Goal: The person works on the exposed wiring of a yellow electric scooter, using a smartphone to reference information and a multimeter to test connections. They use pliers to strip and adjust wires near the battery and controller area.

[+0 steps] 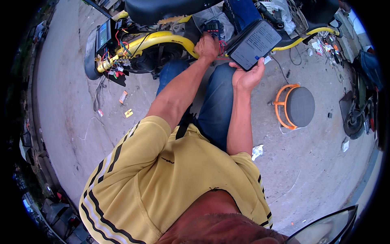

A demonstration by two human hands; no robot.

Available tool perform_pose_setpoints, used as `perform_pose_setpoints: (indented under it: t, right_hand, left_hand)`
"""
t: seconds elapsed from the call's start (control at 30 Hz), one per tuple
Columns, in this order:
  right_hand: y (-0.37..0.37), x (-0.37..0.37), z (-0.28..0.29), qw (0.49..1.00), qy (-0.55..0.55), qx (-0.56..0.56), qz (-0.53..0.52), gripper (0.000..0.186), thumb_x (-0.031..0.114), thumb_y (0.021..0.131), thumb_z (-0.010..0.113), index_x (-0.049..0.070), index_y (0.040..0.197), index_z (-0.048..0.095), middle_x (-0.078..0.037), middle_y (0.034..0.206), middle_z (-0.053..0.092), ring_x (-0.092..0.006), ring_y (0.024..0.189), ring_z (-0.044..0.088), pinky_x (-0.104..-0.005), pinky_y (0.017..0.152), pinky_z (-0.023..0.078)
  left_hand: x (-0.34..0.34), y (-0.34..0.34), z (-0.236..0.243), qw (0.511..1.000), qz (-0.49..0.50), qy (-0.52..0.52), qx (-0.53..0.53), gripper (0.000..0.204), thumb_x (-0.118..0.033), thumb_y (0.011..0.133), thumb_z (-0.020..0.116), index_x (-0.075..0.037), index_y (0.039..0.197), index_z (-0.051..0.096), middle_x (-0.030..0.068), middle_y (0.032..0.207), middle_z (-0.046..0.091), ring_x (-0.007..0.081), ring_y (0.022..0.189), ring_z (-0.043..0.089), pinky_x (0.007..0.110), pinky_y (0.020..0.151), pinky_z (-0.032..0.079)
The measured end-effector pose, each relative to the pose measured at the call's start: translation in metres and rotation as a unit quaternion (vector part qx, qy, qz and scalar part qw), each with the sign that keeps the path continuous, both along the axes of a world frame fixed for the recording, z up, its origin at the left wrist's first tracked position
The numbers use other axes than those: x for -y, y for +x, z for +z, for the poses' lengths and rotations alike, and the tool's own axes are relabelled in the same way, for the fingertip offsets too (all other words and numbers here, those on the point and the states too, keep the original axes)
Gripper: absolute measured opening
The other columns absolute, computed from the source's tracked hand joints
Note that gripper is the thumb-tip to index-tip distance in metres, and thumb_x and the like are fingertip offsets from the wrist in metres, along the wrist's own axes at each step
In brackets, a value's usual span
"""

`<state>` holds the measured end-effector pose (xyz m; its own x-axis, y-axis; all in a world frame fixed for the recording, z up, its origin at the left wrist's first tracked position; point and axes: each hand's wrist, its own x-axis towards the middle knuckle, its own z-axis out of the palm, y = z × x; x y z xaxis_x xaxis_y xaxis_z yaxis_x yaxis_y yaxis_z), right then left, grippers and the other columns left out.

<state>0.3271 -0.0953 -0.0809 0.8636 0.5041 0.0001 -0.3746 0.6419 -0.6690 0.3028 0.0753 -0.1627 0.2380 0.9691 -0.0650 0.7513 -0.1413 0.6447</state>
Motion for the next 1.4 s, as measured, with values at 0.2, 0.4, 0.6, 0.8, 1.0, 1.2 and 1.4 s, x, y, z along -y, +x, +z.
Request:
perform_pose_setpoints:
  t: [0.2,0.4,0.6,0.8,1.0,1.2,1.4]
  right_hand:
    - [0.001,0.003,0.000,1.000,-0.011,-0.001,-0.009,0.051,0.043,0.105,0.038,0.002,0.134,0.046,-0.016,0.116,0.067,-0.0310,0.090,0.072,-0.0429,0.051,0.060]
    - [0.002,0.003,-0.001,1.000,-0.012,-0.002,-0.012,0.051,0.043,0.106,0.037,0.002,0.135,0.046,-0.016,0.115,0.068,-0.0311,0.090,0.072,-0.0431,0.051,0.060]
    - [0.002,0.005,-0.001,1.000,-0.003,0.003,-0.009,0.052,0.042,0.106,0.038,0.000,0.133,0.048,-0.017,0.113,0.069,-0.0301,0.087,0.073,-0.0416,0.050,0.060]
    - [0.001,0.008,-0.002,1.000,0.003,-0.003,-0.005,0.053,0.043,0.106,0.040,-0.002,0.132,0.050,-0.017,0.112,0.069,-0.0287,0.086,0.073,-0.0402,0.050,0.060]
    - [0.003,0.017,0.002,1.000,-0.011,-0.002,0.012,0.050,0.042,0.106,0.039,0.000,0.131,0.051,-0.016,0.112,0.070,-0.0289,0.086,0.073,-0.0418,0.052,0.061]
    - [0.005,0.018,0.005,1.000,-0.009,-0.017,0.012,0.050,0.040,0.107,0.037,-0.001,0.129,0.056,-0.015,0.111,0.071,-0.0275,0.085,0.074,-0.0396,0.051,0.062]
    - [0.009,0.018,-0.001,0.999,0.000,-0.005,0.037,0.052,0.041,0.107,0.034,0.000,0.127,0.057,-0.015,0.110,0.072,-0.0263,0.085,0.073,-0.0382,0.050,0.061]
  left_hand:
    - [0.002,0.007,0.002,1.000,0.026,0.002,-0.008,0.039,-0.039,0.087,0.070,-0.014,0.116,0.068,0.0174,0.115,0.074,0.0382,0.111,0.070,0.049,0.095,0.054]
    - [0.003,0.006,0.000,1.000,0.015,0.014,0.011,0.038,-0.038,0.085,0.071,-0.014,0.114,0.068,0.0164,0.113,0.075,0.0379,0.108,0.071,0.049,0.093,0.055]
    - [0.002,0.005,-0.004,1.000,0.011,0.025,0.010,0.036,-0.036,0.085,0.071,-0.014,0.113,0.069,0.0167,0.111,0.075,0.0380,0.107,0.071,0.049,0.092,0.055]
    - [0.000,0.004,-0.007,1.000,0.011,0.025,0.000,0.035,-0.036,0.085,0.071,-0.014,0.112,0.069,0.0177,0.110,0.076,0.0384,0.107,0.071,0.049,0.093,0.055]
    - [0.001,0.006,-0.007,0.999,0.003,0.033,-0.011,0.035,-0.036,0.086,0.068,-0.012,0.112,0.069,0.0176,0.111,0.076,0.0389,0.108,0.071,0.049,0.094,0.055]
    - [0.001,0.001,0.010,0.999,-0.027,0.023,-0.019,0.041,-0.034,0.090,0.063,-0.005,0.119,0.059,0.0216,0.114,0.074,0.0420,0.110,0.069,0.051,0.095,0.053]
    - [0.022,-0.034,0.044,0.967,-0.186,0.000,0.174,0.053,-0.045,0.102,0.053,-0.002,0.133,0.057,0.0199,0.121,0.071,0.0389,0.111,0.068,0.050,0.095,0.050]
